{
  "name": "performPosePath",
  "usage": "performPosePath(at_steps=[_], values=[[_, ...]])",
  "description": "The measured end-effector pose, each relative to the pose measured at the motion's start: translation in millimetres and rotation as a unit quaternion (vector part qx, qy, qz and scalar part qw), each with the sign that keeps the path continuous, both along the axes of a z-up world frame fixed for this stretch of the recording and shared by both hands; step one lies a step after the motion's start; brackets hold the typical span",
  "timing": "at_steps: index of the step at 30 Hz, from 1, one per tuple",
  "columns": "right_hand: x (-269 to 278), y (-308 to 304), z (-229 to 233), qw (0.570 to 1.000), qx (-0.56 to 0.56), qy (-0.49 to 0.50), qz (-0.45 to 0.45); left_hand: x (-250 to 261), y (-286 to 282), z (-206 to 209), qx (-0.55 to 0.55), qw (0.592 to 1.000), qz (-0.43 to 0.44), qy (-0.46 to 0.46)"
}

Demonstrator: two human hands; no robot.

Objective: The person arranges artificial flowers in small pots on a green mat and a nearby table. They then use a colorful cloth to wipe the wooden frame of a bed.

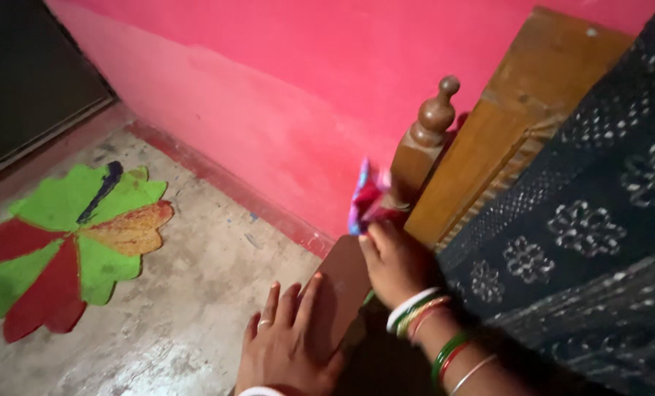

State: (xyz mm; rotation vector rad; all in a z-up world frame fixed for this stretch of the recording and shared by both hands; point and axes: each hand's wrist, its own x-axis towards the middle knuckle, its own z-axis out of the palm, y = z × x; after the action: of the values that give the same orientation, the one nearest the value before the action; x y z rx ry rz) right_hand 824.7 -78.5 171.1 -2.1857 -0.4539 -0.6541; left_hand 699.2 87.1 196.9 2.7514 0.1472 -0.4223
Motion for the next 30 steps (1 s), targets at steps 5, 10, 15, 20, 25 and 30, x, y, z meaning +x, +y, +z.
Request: performPosePath(at_steps=[5, 10, 15, 20, 25, 30], values=[[10, -7, -1, 0.919, 0.056, 0.369, -0.126, 5, 6, -18, 0.017, 1.0, -0.02, -0.004], [25, 6, -9, 0.997, -0.047, 0.051, 0.015, 9, 7, -36, 0.002, 1.0, -0.01, -0.029], [6, 4, -20, 0.971, -0.035, 0.237, -0.009, 10, 6, -44, 0.004, 0.999, 0.015, -0.032], [-35, 4, -4, 0.993, -0.087, 0.042, -0.075, 10, 2, -46, 0.029, 0.999, 0.026, -0.017], [-33, 15, 1, 0.99, -0.113, 0.085, 0.029, 4, 1, -50, 0.01, 0.952, -0.019, -0.307], [12, -4, 29, 0.996, -0.045, 0.07, -0.024, 14, 5, -57, 0.016, 0.998, 0.019, -0.054]])
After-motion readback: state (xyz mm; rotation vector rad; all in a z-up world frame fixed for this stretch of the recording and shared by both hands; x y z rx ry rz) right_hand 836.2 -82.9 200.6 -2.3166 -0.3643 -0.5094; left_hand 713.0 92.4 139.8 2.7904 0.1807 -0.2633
